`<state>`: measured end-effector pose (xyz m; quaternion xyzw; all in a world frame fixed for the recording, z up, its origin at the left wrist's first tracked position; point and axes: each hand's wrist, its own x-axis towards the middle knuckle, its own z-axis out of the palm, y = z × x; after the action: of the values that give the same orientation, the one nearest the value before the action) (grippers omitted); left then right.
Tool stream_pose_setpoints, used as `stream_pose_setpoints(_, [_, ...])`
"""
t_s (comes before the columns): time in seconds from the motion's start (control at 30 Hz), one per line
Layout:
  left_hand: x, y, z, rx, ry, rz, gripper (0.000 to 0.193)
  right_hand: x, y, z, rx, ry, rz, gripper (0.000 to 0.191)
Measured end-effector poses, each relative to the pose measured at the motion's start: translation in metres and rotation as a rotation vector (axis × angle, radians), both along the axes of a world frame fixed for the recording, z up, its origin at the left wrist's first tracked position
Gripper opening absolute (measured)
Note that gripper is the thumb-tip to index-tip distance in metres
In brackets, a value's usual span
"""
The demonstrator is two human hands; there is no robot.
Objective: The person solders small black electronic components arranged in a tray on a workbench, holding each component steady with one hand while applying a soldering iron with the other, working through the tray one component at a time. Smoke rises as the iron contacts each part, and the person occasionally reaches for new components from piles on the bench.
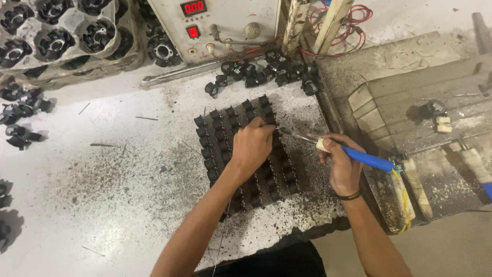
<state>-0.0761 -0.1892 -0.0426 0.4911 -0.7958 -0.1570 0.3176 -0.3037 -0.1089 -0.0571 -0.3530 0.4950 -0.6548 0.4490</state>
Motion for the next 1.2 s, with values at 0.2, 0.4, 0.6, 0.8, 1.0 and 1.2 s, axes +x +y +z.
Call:
stream_pose_setpoints(0.2, [-0.006, -0.01, 0.01, 0.061, -0.014, -0.036, 0.012, 0.001, -0.002, -0.001, 0.008, 0.018, -0.015, 0.017])
stream_pose_setpoints(0.4, [-0.011, -0.009, 0.013, 0.05, -0.134, -0.032, 0.011, 0.002, -0.002, -0.002, 0.004, 0.008, -0.023, 0.017])
stream_pose_setpoints(0.6, [-0.011, -0.008, 0.018, 0.103, -0.063, -0.036, 0.011, 0.002, -0.003, -0.003, -0.021, 0.024, -0.02, 0.016])
stream_pose_setpoints(0.8, [-0.008, -0.005, 0.017, 0.07, -0.032, -0.018, 0.013, 0.002, -0.003, -0.003, -0.03, 0.01, -0.074, 0.017])
stream_pose_setpoints(1.0, [-0.007, -0.004, 0.012, 0.068, -0.01, -0.006, 0.015, 0.003, -0.002, 0.0, -0.053, 0.024, -0.007, 0.017])
stream_pose_setpoints(1.2, [-0.008, -0.008, 0.002, 0.03, -0.027, -0.021, 0.01, 0.005, -0.002, 0.003, -0.016, 0.059, -0.004, 0.017])
